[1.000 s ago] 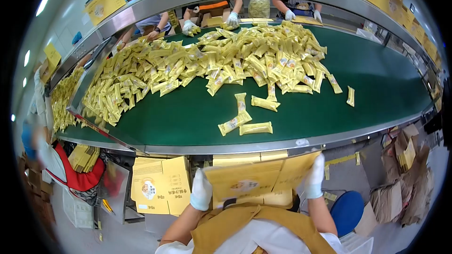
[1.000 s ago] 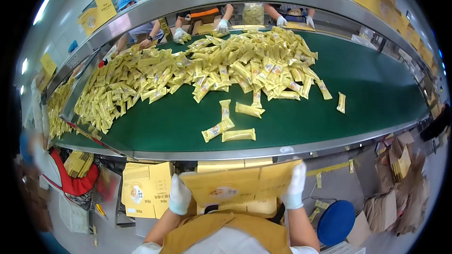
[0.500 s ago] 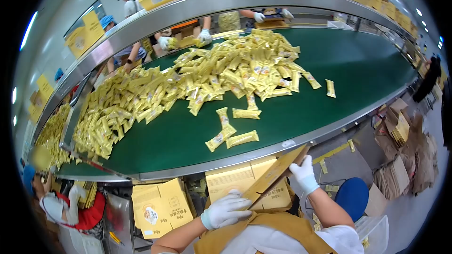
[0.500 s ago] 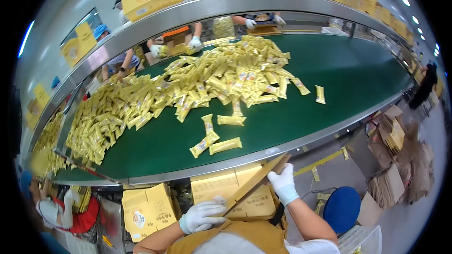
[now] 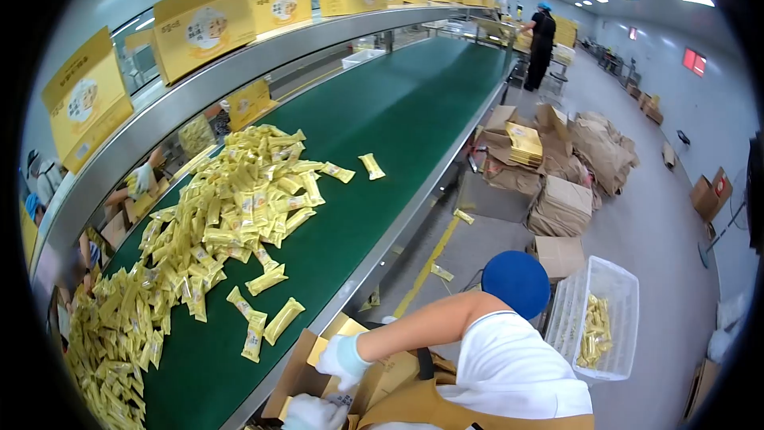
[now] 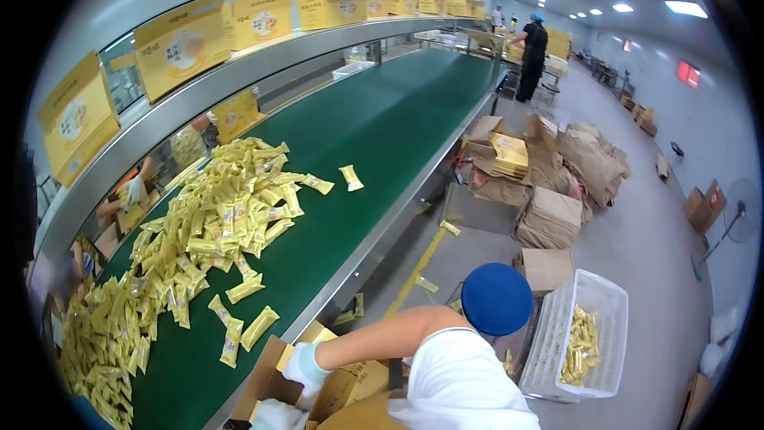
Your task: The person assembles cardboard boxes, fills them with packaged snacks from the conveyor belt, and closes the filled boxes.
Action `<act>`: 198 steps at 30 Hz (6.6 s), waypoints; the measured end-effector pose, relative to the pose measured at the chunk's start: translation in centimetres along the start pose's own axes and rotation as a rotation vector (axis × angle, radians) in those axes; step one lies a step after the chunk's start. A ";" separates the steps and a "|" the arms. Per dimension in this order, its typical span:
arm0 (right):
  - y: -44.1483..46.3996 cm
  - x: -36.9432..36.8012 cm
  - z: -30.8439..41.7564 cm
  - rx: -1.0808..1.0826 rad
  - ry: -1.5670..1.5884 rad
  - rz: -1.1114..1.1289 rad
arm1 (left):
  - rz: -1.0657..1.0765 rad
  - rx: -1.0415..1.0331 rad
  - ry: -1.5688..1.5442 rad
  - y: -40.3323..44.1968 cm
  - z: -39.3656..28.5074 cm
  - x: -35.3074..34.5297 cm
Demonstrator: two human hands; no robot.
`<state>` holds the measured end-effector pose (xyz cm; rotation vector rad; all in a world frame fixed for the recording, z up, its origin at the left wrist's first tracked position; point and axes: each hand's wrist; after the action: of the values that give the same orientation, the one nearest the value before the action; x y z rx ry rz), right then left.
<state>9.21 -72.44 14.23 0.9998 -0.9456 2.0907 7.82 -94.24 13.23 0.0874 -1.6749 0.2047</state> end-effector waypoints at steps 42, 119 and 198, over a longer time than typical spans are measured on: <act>-5.0 -5.3 -2.0 -0.480 0.515 -0.740 | -0.804 0.678 -2.284 -2.4 -2.1 -15.2; 22.7 2.3 -14.0 -0.116 0.115 -0.608 | -0.388 0.593 -0.158 -6.1 18.3 -4.4; 22.4 8.8 -12.4 -0.154 -0.026 -0.290 | -0.417 0.847 -0.785 4.1 31.4 -2.3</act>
<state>-17.30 -72.69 8.47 1.0194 -0.9003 1.7435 -23.30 -96.24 7.36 1.2764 -2.1719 0.6045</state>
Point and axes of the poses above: each hand's wrist, its own y-axis towards the middle knuckle, its own x-axis out of the back of the hand, z = x × y, and after that the axes turned 6 degrees about y, right-handed
